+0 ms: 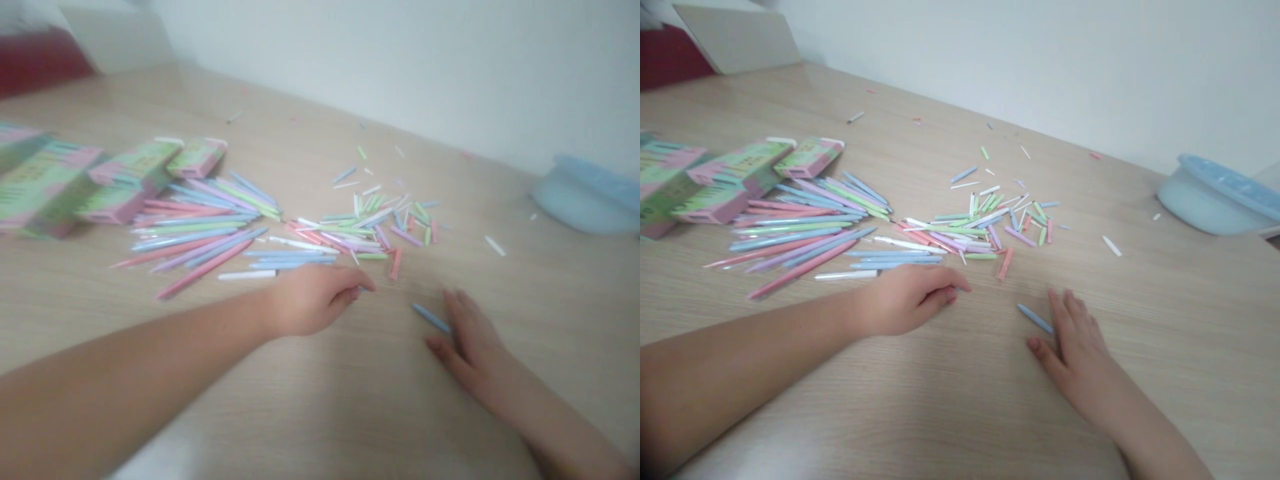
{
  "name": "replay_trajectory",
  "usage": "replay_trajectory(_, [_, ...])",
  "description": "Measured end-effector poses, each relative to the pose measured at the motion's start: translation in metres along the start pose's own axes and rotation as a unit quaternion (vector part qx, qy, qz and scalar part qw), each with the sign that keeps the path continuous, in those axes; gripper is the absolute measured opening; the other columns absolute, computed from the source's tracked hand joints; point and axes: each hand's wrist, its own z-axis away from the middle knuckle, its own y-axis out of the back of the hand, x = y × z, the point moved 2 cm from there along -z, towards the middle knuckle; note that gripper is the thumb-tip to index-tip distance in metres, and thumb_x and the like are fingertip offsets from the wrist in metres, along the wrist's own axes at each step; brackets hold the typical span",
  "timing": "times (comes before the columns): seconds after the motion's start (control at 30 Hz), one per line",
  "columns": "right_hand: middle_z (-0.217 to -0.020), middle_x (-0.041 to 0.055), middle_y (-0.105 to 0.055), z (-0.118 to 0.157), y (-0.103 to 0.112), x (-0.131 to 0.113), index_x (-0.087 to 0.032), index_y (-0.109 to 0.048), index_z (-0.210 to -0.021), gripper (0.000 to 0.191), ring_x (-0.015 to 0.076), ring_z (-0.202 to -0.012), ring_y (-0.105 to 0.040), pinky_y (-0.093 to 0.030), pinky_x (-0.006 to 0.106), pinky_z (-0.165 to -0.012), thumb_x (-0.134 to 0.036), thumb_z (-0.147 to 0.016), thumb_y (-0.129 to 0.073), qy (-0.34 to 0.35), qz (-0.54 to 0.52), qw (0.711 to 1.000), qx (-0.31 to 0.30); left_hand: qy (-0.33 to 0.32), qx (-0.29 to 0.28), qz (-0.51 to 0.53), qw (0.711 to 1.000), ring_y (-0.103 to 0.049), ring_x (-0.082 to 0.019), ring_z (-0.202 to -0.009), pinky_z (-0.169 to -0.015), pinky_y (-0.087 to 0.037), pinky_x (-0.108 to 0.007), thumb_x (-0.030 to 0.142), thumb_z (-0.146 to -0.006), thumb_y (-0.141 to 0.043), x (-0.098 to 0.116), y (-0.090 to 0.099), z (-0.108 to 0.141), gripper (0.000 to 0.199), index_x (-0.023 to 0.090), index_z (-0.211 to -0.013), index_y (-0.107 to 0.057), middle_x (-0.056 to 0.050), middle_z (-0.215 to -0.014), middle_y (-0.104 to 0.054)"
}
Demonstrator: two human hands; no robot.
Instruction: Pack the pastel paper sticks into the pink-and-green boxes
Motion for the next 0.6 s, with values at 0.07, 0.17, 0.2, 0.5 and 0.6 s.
replay_trajectory(0.07, [-0.174, 0.0234, -0.023, -0.004, -0.004, -0.009, -0.023, -0.006, -0.172, 0.083, 0.0435, -0.160, -0.021, -0.034, 0.072, -0.122, -0.055, -0.106, -0.045, 0.023, 0.014, 1.000, 0.000, -0.006, -0.005, -0.006, 1.000, -0.074, -0.021, -0.103, -0.091, -0.055, -0.033, 0.024, -0.105, -0.051, 0.002, 0.000, 0.001, 0.032, 0.028, -0.132, -0.069, -0.001, -0.117, -0.078])
replay_trajectory(0.17, [-0.173, 0.0222, -0.027, -0.025, 0.000, -0.031, -0.023, -0.009, -0.172, 0.079, 0.0408, -0.161, -0.020, -0.032, 0.070, -0.123, -0.052, -0.107, -0.043, 0.066, 0.018, 0.998, -0.006, -0.034, -0.031, -0.024, 0.999, -0.074, -0.022, -0.107, -0.093, -0.055, -0.033, 0.024, -0.107, -0.048, 0.008, 0.000, 0.002, 0.033, 0.028, -0.132, -0.069, -0.002, -0.123, -0.076])
replay_trajectory(0.2, [-0.173, 0.0212, -0.027, -0.035, 0.002, -0.039, -0.023, -0.011, -0.172, 0.078, 0.0402, -0.161, -0.020, -0.031, 0.070, -0.124, -0.052, -0.107, -0.043, 0.078, 0.015, 0.997, -0.009, -0.043, -0.045, -0.034, 0.997, -0.074, -0.021, -0.106, -0.091, -0.055, -0.033, 0.023, -0.107, -0.048, 0.010, 0.000, 0.002, 0.033, 0.028, -0.131, -0.069, -0.002, -0.123, -0.076])
replay_trajectory(0.5, [-0.176, 0.0184, -0.017, -0.134, 0.004, -0.082, -0.023, -0.013, -0.172, 0.079, 0.0390, -0.162, -0.017, -0.025, 0.068, -0.126, -0.062, -0.107, -0.038, 0.131, -0.035, 0.990, -0.036, -0.138, -0.094, -0.128, 0.978, -0.074, -0.020, -0.097, -0.077, -0.054, -0.028, 0.019, -0.103, -0.058, 0.018, -0.012, 0.001, 0.030, 0.030, -0.128, -0.071, 0.000, -0.113, -0.077])
replay_trajectory(0.6, [-0.175, 0.0196, -0.024, -0.160, 0.004, -0.092, -0.022, -0.021, -0.170, 0.078, 0.0393, -0.161, -0.022, -0.025, 0.067, -0.126, -0.062, -0.106, -0.040, 0.142, -0.055, 0.988, -0.017, -0.141, -0.096, -0.136, 0.976, -0.073, -0.021, -0.092, -0.072, -0.052, -0.029, 0.017, -0.101, -0.062, 0.018, -0.013, 0.001, 0.033, 0.032, -0.129, -0.071, 0.001, -0.109, -0.077])
